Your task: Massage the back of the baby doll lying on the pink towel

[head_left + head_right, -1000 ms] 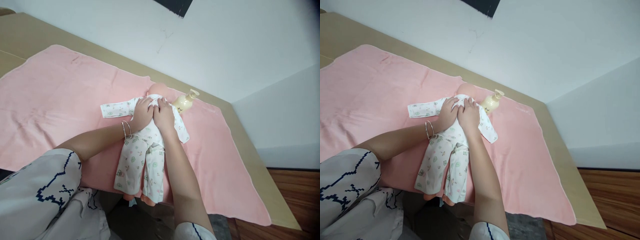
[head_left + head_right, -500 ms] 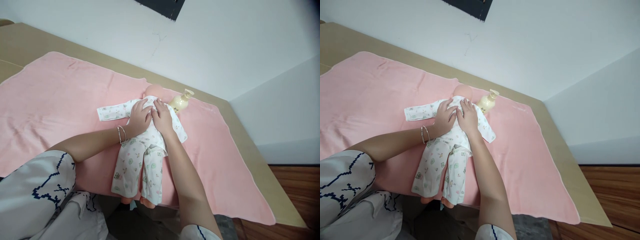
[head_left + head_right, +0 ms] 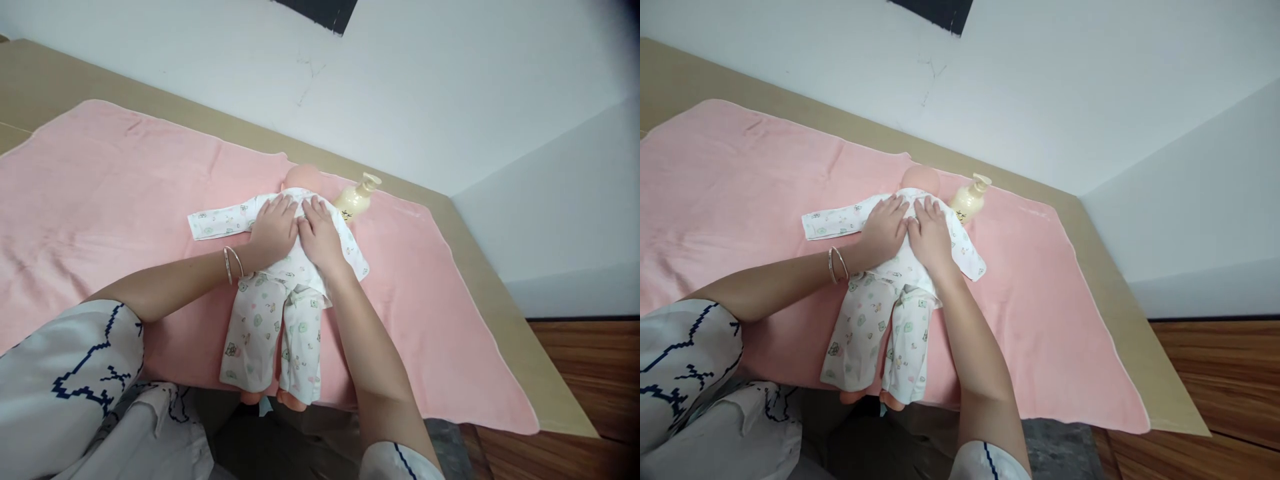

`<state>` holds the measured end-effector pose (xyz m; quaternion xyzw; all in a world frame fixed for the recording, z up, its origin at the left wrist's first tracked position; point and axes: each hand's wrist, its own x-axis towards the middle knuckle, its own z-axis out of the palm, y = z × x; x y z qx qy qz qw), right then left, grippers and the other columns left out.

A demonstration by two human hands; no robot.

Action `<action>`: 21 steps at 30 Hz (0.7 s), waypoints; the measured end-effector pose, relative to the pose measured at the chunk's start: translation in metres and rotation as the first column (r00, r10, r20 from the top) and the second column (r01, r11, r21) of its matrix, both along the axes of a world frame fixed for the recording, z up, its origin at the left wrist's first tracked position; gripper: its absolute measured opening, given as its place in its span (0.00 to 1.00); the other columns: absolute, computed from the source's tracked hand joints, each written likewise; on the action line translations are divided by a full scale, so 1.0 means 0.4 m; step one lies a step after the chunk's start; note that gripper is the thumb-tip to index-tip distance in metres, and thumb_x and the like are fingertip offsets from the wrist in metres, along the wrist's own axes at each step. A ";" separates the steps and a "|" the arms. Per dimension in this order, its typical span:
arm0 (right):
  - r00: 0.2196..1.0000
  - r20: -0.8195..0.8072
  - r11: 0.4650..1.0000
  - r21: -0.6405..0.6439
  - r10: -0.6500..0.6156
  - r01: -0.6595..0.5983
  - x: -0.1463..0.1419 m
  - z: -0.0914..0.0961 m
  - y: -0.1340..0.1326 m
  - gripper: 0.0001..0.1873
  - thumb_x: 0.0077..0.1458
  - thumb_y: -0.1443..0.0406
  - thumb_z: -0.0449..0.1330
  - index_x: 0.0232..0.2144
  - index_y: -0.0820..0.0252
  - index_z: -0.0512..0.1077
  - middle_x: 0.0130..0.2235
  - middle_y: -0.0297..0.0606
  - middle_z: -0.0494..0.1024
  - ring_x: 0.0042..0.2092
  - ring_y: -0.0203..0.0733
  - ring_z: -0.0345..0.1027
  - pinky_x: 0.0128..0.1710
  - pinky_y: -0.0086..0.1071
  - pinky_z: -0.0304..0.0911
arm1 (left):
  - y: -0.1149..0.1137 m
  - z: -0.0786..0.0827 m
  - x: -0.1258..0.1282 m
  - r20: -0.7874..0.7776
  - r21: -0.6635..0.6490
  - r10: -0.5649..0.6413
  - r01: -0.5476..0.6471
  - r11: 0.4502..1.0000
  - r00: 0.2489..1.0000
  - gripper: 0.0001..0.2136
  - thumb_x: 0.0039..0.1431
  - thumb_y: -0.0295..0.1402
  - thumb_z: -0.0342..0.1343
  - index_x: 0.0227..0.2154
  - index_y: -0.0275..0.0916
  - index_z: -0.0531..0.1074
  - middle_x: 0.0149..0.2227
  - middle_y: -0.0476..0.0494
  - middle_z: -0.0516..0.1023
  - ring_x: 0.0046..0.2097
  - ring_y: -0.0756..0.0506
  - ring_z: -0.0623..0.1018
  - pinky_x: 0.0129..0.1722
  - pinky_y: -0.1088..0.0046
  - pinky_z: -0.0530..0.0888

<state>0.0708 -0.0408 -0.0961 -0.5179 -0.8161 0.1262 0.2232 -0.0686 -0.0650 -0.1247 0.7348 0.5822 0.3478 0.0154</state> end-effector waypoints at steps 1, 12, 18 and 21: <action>0.999 -0.032 1.000 -0.009 -0.021 0.021 0.007 -0.006 0.014 0.31 0.68 0.59 0.45 0.67 0.67 0.60 0.72 0.50 0.54 0.74 0.55 0.43 0.73 0.54 0.43 | -0.016 0.005 0.007 -0.040 0.015 -0.028 0.028 0.999 0.999 0.23 0.66 0.28 0.42 0.61 0.25 0.66 0.66 0.26 0.66 0.70 0.32 0.63 0.70 0.48 0.57; 0.985 0.144 0.994 0.072 -0.092 0.082 -0.044 0.039 -0.076 0.28 0.65 0.65 0.46 0.62 0.73 0.67 0.65 0.59 0.67 0.69 0.62 0.57 0.68 0.56 0.55 | 0.065 0.007 -0.038 0.039 -0.041 0.007 -0.005 0.999 0.999 0.21 0.65 0.29 0.45 0.57 0.30 0.70 0.61 0.32 0.73 0.63 0.38 0.71 0.67 0.56 0.65; 0.999 -0.032 0.999 -0.012 0.030 -0.031 0.022 0.002 0.017 0.29 0.67 0.61 0.44 0.65 0.69 0.64 0.70 0.52 0.59 0.73 0.54 0.47 0.72 0.55 0.46 | -0.014 0.022 0.008 -0.190 0.082 -0.009 0.025 0.996 0.982 0.20 0.67 0.28 0.43 0.55 0.24 0.70 0.59 0.25 0.74 0.63 0.33 0.71 0.67 0.51 0.62; 0.994 -0.041 0.995 0.011 0.104 -0.104 0.045 -0.014 0.048 0.31 0.67 0.58 0.45 0.66 0.68 0.62 0.71 0.50 0.57 0.73 0.53 0.45 0.73 0.55 0.44 | -0.022 0.029 0.010 -0.234 0.073 -0.055 0.074 0.995 0.971 0.18 0.66 0.26 0.43 0.50 0.23 0.73 0.56 0.23 0.75 0.60 0.33 0.73 0.65 0.51 0.64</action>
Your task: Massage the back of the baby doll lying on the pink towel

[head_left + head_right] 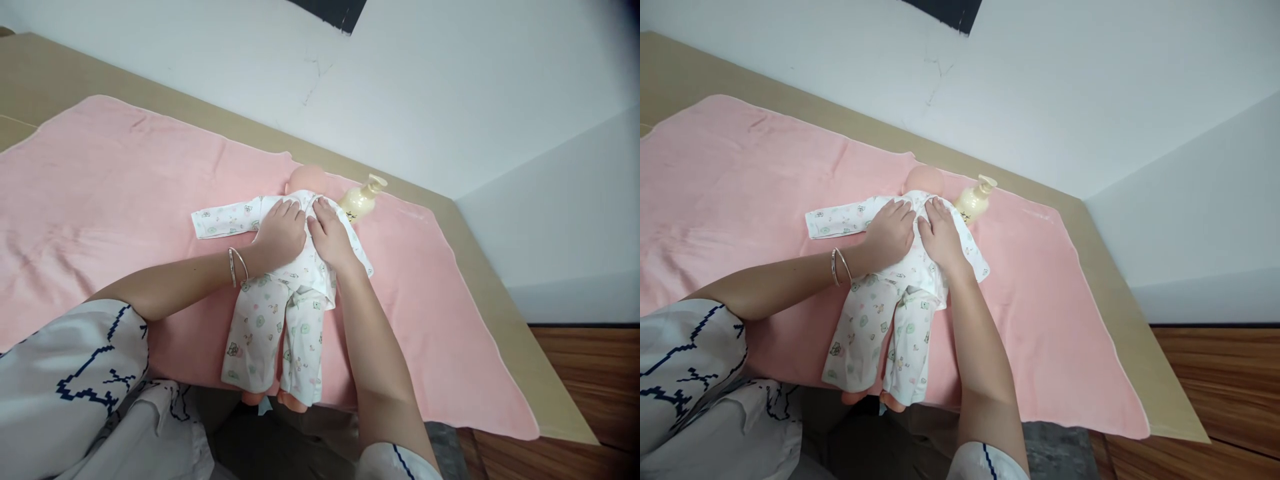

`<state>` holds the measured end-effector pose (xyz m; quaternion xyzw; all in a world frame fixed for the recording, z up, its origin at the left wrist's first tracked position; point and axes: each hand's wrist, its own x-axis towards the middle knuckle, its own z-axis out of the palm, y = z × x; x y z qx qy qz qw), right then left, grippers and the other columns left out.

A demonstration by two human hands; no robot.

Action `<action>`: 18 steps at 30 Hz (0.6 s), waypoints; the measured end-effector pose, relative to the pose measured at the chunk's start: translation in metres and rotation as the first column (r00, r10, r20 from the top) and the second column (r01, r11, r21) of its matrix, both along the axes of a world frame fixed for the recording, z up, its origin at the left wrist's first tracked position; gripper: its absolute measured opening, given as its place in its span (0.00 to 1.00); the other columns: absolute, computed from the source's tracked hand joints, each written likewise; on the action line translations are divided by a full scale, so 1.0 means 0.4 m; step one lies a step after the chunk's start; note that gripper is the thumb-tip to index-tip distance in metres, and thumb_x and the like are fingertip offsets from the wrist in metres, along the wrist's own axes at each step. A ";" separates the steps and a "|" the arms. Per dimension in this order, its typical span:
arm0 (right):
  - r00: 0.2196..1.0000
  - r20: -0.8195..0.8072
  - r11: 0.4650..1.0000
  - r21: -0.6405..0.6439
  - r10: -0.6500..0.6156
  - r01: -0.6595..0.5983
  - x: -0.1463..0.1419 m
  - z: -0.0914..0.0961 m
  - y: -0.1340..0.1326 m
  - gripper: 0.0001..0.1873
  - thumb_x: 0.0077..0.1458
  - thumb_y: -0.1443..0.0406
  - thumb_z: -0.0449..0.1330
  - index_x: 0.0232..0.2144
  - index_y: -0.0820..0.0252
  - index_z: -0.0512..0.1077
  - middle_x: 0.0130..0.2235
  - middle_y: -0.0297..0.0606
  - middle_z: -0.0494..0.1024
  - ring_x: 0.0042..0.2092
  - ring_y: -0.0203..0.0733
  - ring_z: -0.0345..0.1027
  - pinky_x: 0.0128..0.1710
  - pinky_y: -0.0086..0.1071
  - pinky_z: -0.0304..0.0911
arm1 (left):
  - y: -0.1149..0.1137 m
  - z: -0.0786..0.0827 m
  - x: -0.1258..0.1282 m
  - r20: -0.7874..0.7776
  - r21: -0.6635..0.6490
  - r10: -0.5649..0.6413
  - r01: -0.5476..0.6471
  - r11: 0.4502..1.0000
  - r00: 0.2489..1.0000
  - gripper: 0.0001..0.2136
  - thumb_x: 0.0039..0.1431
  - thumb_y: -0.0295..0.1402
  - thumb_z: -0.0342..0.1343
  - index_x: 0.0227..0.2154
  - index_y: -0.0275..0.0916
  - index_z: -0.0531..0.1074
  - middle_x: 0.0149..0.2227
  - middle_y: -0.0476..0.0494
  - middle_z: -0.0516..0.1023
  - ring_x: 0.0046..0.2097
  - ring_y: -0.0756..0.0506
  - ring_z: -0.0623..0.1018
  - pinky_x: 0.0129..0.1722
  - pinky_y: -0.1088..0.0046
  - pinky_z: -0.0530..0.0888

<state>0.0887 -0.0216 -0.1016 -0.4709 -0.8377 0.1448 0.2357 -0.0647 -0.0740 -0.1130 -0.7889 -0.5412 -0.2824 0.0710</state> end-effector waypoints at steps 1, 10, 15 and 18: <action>1.000 0.013 1.000 0.016 0.004 -0.005 0.000 0.001 -0.002 0.31 0.67 0.58 0.46 0.66 0.68 0.62 0.70 0.51 0.58 0.73 0.53 0.47 0.72 0.55 0.45 | 0.006 0.000 -0.005 0.014 -0.009 -0.002 0.002 1.000 1.000 0.18 0.66 0.27 0.43 0.50 0.23 0.73 0.57 0.23 0.75 0.61 0.33 0.72 0.65 0.52 0.65; 0.965 0.190 0.976 0.155 -0.181 0.153 -0.077 0.060 -0.113 0.21 0.64 0.67 0.48 0.49 0.65 0.77 0.55 0.56 0.78 0.62 0.61 0.68 0.61 0.54 0.65 | 0.080 0.004 -0.050 0.117 -0.138 0.063 -0.046 0.989 0.991 0.16 0.65 0.31 0.46 0.47 0.28 0.73 0.50 0.30 0.78 0.54 0.35 0.75 0.60 0.56 0.69; 0.993 0.065 0.993 0.075 -0.100 0.095 -0.043 0.022 -0.055 0.28 0.65 0.62 0.47 0.63 0.68 0.66 0.67 0.54 0.64 0.70 0.57 0.54 0.69 0.55 0.53 | 0.081 -0.021 -0.045 0.152 -0.079 0.053 -0.041 0.996 0.987 0.19 0.66 0.30 0.46 0.55 0.28 0.70 0.57 0.31 0.75 0.60 0.35 0.72 0.64 0.56 0.65; 0.998 -0.003 0.997 0.057 -0.061 0.061 -0.025 -0.006 -0.022 0.31 0.65 0.59 0.48 0.65 0.69 0.63 0.70 0.52 0.60 0.72 0.54 0.50 0.72 0.54 0.47 | 0.080 -0.024 -0.045 0.142 -0.066 0.058 -0.049 0.997 0.988 0.19 0.66 0.31 0.46 0.56 0.30 0.70 0.58 0.32 0.75 0.61 0.36 0.71 0.64 0.56 0.65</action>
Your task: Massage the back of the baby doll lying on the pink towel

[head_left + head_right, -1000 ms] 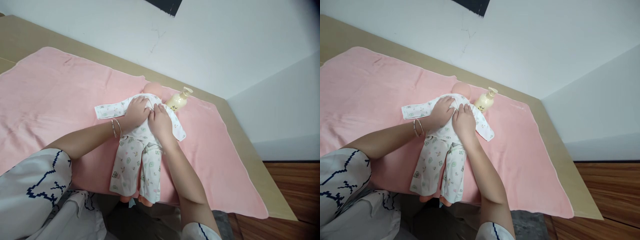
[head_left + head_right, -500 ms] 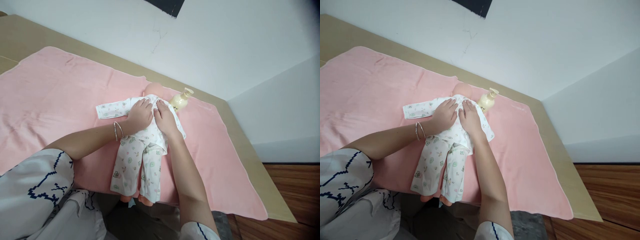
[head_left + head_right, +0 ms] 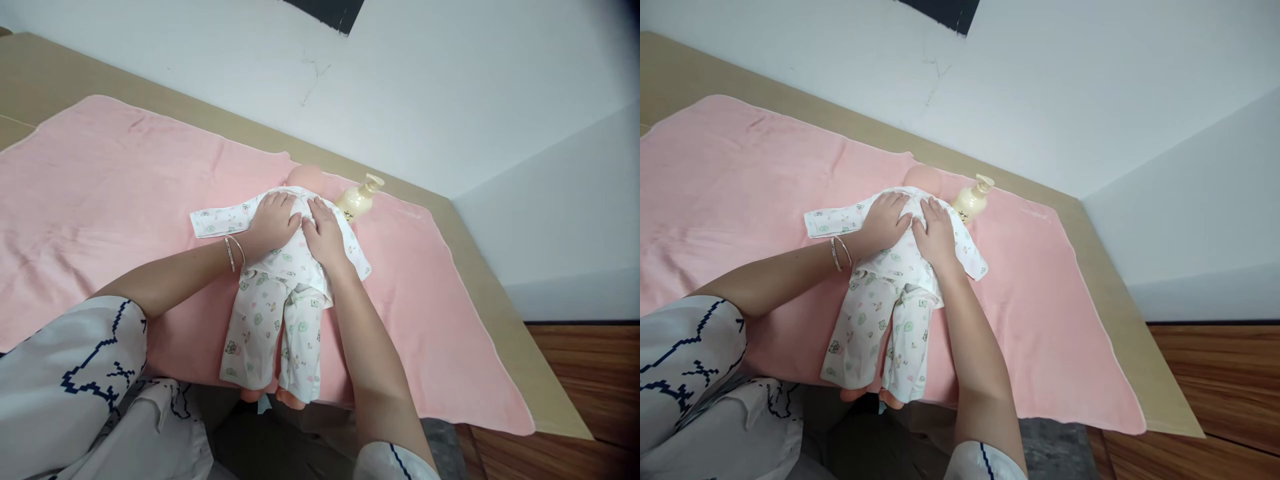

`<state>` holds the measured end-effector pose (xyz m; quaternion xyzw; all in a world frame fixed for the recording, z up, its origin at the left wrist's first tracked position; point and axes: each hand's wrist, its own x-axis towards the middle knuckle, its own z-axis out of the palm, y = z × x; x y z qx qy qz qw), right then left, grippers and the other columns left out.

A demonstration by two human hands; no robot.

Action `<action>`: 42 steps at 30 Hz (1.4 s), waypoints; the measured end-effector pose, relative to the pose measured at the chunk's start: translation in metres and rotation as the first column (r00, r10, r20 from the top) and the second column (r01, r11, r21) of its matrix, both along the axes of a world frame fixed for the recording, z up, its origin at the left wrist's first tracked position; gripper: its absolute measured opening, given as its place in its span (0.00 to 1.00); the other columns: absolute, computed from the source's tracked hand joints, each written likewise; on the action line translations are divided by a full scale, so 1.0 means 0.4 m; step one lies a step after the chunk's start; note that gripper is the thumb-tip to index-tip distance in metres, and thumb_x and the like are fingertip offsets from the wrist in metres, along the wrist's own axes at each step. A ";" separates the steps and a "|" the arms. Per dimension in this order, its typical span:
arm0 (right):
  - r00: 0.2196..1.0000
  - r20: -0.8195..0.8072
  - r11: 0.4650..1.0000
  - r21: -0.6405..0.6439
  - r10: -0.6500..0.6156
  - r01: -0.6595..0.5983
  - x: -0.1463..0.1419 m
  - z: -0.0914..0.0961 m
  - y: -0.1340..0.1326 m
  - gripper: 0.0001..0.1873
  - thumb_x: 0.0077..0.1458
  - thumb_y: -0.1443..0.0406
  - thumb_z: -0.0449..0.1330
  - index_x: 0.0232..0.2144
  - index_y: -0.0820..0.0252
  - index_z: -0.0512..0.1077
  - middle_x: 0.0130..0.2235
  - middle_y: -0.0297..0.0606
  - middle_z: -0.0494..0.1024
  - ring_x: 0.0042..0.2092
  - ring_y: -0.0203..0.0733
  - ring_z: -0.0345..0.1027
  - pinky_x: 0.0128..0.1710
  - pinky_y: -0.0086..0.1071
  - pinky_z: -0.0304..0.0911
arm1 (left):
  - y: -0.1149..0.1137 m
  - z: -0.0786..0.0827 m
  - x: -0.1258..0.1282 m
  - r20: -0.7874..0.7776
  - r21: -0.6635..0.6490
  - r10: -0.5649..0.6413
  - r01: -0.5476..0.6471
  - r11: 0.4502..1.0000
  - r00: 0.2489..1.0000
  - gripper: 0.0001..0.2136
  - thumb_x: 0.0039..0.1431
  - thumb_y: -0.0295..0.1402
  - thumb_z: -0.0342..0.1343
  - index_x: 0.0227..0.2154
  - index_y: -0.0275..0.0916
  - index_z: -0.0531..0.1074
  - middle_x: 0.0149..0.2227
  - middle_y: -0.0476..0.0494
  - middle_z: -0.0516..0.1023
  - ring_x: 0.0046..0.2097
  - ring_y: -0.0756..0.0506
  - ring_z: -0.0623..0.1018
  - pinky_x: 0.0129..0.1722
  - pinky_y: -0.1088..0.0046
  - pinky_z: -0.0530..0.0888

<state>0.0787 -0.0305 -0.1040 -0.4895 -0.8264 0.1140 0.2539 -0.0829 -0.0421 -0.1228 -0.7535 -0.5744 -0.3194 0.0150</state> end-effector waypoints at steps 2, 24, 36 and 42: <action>1.000 -0.028 1.000 0.010 0.004 -0.004 0.004 -0.011 0.008 0.31 0.64 0.58 0.48 0.65 0.66 0.64 0.70 0.50 0.60 0.72 0.53 0.51 0.72 0.54 0.47 | -0.011 0.012 0.004 -0.044 0.007 0.013 -0.013 1.000 0.999 0.18 0.67 0.31 0.45 0.55 0.30 0.70 0.56 0.32 0.75 0.59 0.35 0.72 0.62 0.55 0.66; 0.996 0.023 0.995 0.050 -0.087 0.086 -0.020 0.028 -0.044 0.22 0.65 0.63 0.50 0.55 0.64 0.74 0.63 0.50 0.71 0.68 0.53 0.60 0.67 0.49 0.59 | -0.063 0.054 0.023 -0.207 -0.057 0.039 -0.052 0.997 0.978 0.21 0.68 0.31 0.44 0.56 0.21 0.70 0.59 0.20 0.73 0.61 0.31 0.72 0.59 0.51 0.69; 0.988 0.090 0.989 0.091 -0.124 0.115 -0.061 0.036 -0.099 0.26 0.61 0.68 0.46 0.56 0.69 0.72 0.60 0.56 0.73 0.66 0.61 0.62 0.66 0.57 0.58 | 0.004 0.093 -0.050 0.019 -0.269 -0.087 0.089 0.959 0.996 0.17 0.67 0.33 0.43 0.48 0.37 0.75 0.53 0.39 0.80 0.53 0.41 0.79 0.54 0.63 0.75; 0.989 0.071 0.991 0.017 -0.133 0.132 -0.051 0.032 -0.085 0.28 0.64 0.65 0.48 0.62 0.71 0.67 0.66 0.54 0.67 0.70 0.60 0.55 0.69 0.55 0.53 | -0.003 0.049 -0.019 -0.132 -0.124 -0.002 -0.015 0.992 0.991 0.22 0.69 0.32 0.39 0.58 0.26 0.68 0.60 0.27 0.73 0.64 0.36 0.71 0.64 0.55 0.67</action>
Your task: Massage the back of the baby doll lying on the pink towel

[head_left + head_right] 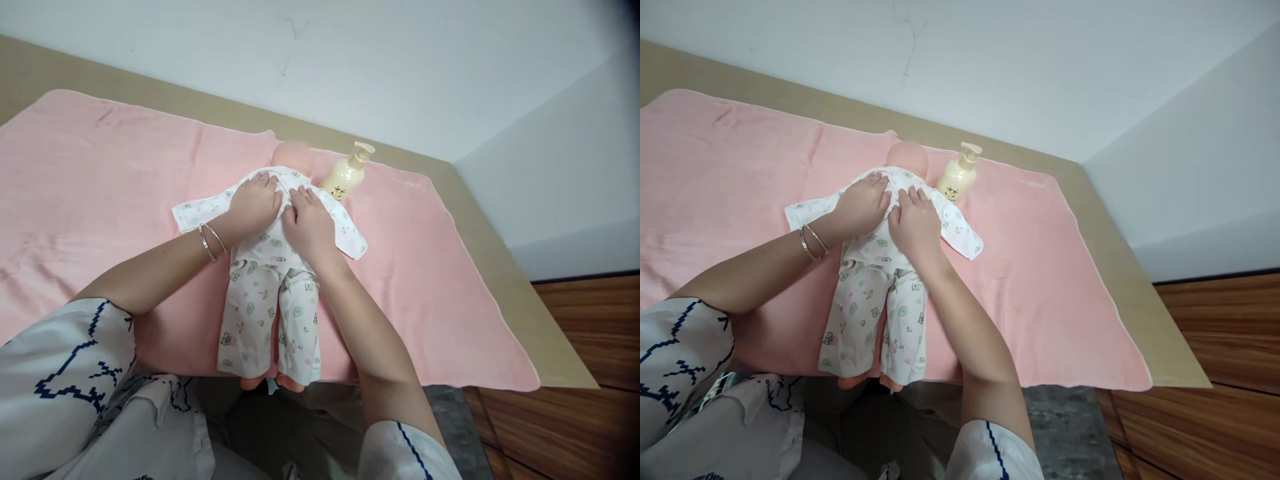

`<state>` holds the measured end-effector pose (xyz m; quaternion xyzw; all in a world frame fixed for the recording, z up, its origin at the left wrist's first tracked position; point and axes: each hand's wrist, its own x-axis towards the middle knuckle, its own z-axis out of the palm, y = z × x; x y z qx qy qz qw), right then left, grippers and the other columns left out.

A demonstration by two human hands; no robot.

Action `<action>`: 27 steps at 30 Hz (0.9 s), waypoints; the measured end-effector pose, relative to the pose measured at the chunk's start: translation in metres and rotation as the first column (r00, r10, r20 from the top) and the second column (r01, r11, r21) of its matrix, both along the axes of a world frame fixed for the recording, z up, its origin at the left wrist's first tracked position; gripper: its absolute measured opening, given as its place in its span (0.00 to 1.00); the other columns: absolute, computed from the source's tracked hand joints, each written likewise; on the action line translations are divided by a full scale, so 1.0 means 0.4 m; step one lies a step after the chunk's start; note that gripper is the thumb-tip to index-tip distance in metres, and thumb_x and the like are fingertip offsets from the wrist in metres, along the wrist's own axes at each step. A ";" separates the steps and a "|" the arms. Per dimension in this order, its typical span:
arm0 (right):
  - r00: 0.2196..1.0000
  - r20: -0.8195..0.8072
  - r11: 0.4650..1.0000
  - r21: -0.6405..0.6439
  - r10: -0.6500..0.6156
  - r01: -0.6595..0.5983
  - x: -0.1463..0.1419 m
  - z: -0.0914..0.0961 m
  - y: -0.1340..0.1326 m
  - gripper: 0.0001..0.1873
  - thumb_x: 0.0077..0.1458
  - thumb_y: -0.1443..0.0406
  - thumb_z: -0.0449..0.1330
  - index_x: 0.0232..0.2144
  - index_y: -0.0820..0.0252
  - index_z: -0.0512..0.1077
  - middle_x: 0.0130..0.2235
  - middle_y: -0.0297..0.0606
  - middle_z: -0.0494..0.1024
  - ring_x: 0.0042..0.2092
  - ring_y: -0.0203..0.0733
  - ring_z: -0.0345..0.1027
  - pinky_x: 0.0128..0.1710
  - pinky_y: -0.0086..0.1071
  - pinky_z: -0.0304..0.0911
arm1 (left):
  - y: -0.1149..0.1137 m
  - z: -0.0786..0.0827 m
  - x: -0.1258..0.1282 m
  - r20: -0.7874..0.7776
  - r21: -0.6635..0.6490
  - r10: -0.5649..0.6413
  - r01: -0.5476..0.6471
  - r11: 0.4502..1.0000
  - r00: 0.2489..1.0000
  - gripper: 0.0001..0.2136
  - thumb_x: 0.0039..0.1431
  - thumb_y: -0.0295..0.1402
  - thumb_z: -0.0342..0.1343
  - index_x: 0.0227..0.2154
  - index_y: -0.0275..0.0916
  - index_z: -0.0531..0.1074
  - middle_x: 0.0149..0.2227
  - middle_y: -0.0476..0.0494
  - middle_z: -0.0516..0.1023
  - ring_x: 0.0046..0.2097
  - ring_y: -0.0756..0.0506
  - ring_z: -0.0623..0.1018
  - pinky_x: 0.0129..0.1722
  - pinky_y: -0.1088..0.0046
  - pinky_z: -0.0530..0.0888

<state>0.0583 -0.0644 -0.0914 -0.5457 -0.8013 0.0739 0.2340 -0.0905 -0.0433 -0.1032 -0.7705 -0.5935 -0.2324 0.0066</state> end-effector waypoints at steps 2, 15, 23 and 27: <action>0.999 -0.045 0.997 -0.068 0.016 -0.019 0.022 -0.001 0.027 0.28 0.65 0.63 0.49 0.64 0.68 0.64 0.69 0.51 0.61 0.72 0.57 0.50 0.71 0.54 0.49 | -0.030 0.003 0.025 -0.049 0.029 0.012 -0.011 1.000 0.999 0.21 0.69 0.31 0.40 0.56 0.25 0.70 0.58 0.25 0.75 0.62 0.33 0.73 0.62 0.51 0.67; 0.998 -0.034 0.999 -0.009 0.044 -0.045 0.004 -0.011 -0.001 0.28 0.63 0.64 0.48 0.63 0.70 0.64 0.67 0.55 0.64 0.71 0.63 0.50 0.71 0.62 0.46 | 0.006 0.022 0.002 0.119 -0.088 -0.005 0.016 0.996 0.993 0.20 0.67 0.32 0.42 0.57 0.31 0.70 0.61 0.33 0.74 0.63 0.38 0.72 0.64 0.58 0.69; 0.994 -0.089 0.995 -0.068 0.065 -0.071 0.039 -0.016 0.058 0.27 0.69 0.60 0.45 0.64 0.64 0.64 0.68 0.48 0.63 0.72 0.56 0.50 0.71 0.55 0.48 | -0.042 -0.018 0.054 0.093 0.060 0.011 -0.017 0.998 0.996 0.22 0.70 0.33 0.40 0.60 0.28 0.66 0.65 0.26 0.68 0.68 0.33 0.65 0.68 0.49 0.61; 0.987 -0.117 0.992 -0.055 0.109 -0.116 0.066 -0.040 0.110 0.29 0.71 0.53 0.42 0.66 0.59 0.61 0.72 0.45 0.56 0.74 0.53 0.42 0.72 0.56 0.43 | -0.079 -0.015 0.076 0.047 0.112 -0.037 0.032 0.993 0.998 0.22 0.70 0.33 0.39 0.58 0.28 0.69 0.63 0.26 0.70 0.67 0.32 0.68 0.66 0.47 0.64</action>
